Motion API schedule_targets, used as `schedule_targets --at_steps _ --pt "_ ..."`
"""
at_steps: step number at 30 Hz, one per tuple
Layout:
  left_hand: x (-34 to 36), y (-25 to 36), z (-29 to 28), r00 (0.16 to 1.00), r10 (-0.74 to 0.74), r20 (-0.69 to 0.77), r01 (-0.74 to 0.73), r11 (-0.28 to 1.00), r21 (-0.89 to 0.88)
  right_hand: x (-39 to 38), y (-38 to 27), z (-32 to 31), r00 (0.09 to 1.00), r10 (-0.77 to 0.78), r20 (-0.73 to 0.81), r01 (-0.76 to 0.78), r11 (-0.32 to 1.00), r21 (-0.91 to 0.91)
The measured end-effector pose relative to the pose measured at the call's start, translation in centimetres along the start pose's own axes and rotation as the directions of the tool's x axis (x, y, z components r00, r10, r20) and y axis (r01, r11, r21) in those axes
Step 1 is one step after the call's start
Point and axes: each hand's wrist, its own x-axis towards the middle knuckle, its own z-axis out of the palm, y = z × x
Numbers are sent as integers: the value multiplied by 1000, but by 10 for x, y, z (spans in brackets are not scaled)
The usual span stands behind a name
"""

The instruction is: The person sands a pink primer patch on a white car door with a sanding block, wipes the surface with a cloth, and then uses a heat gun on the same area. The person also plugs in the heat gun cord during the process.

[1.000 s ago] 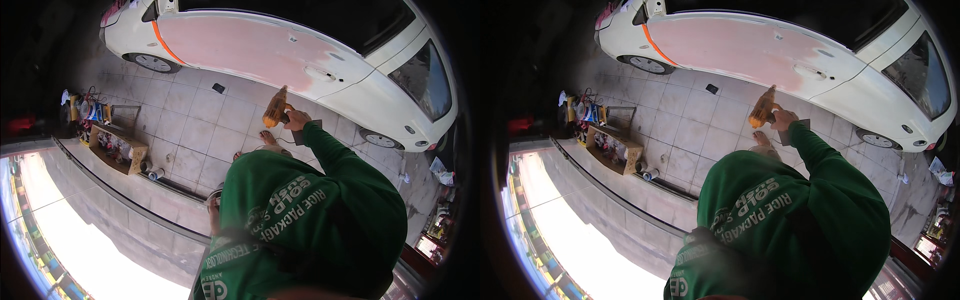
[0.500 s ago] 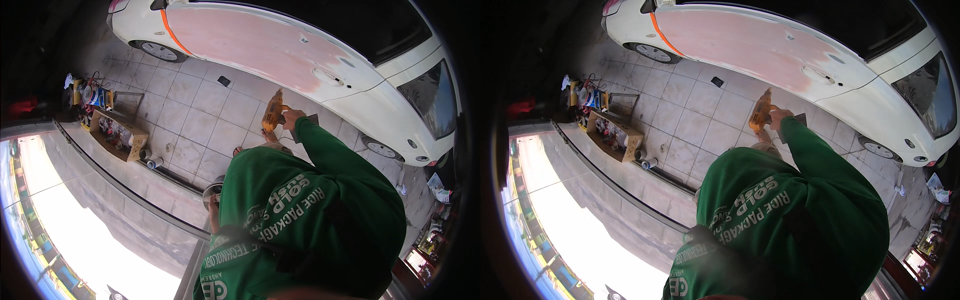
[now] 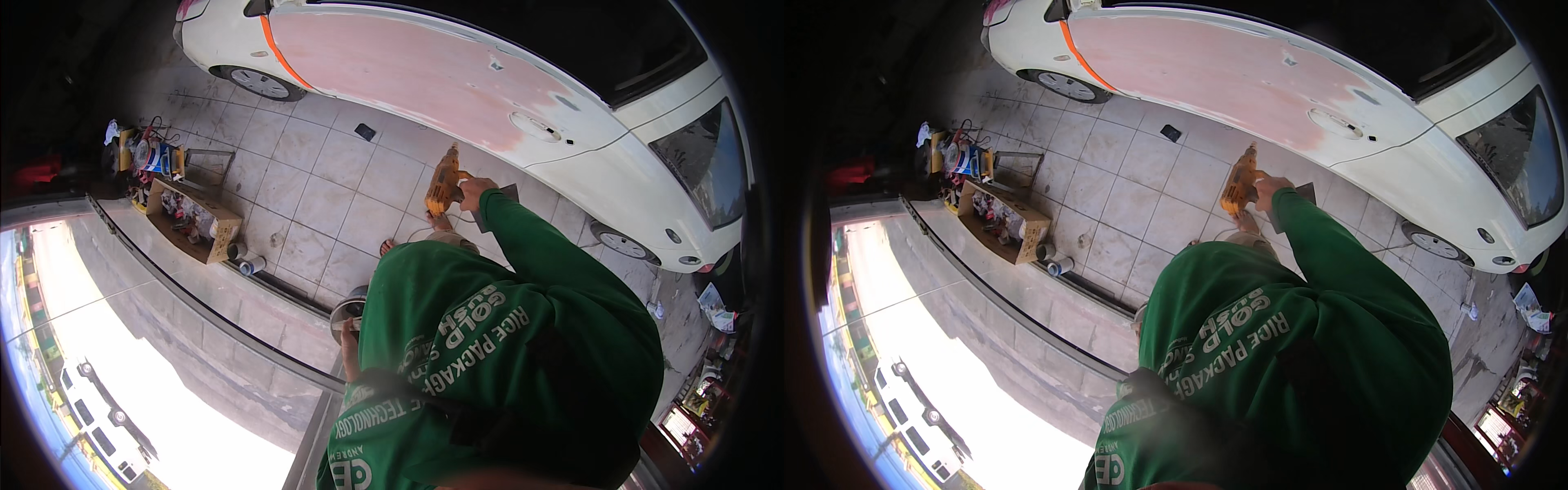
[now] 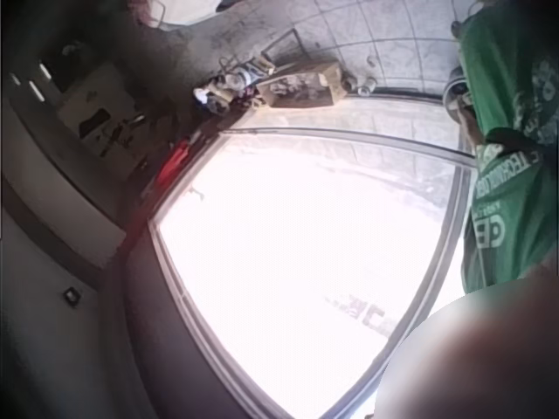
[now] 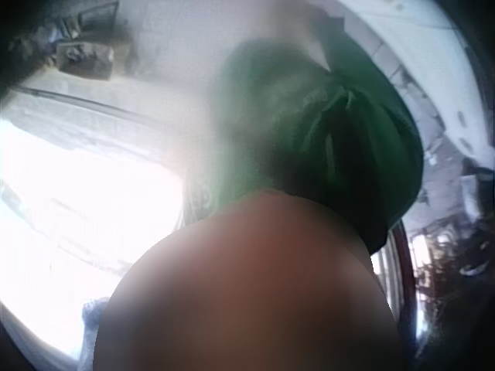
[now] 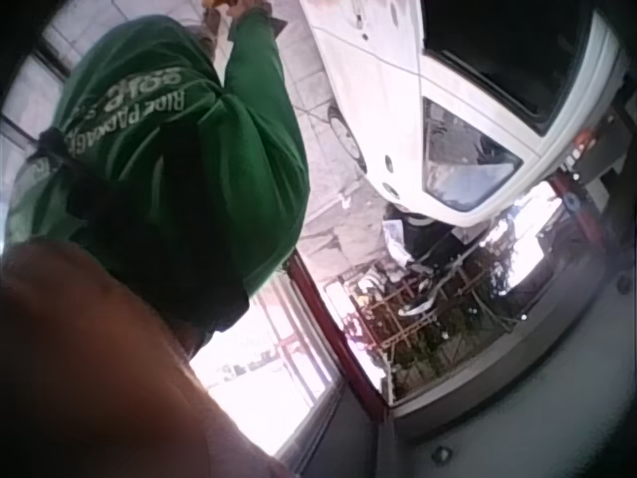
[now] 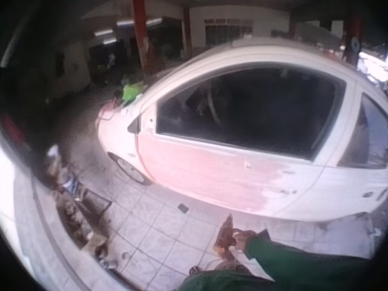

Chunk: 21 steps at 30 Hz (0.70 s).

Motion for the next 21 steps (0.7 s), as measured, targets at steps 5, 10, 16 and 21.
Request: schedule_targets --at_steps 5,10,16,21 --pt "1 -2 1 1000 0 6 0 1000 1 -1 5 2 999 2 -35 -1 1000 8" --pt "0 -3 -1 1000 2 1 -2 1000 -1 -1 0 -2 1000 -3 -10 3 1000 5" --pt "1 -5 0 1000 -4 3 4 1000 -5 8 1 -3 1000 0 -10 0 1000 -11" --pt "1 -6 2 1000 -3 4 3 1000 -6 15 -1 -9 1000 4 -24 -4 1000 -11"
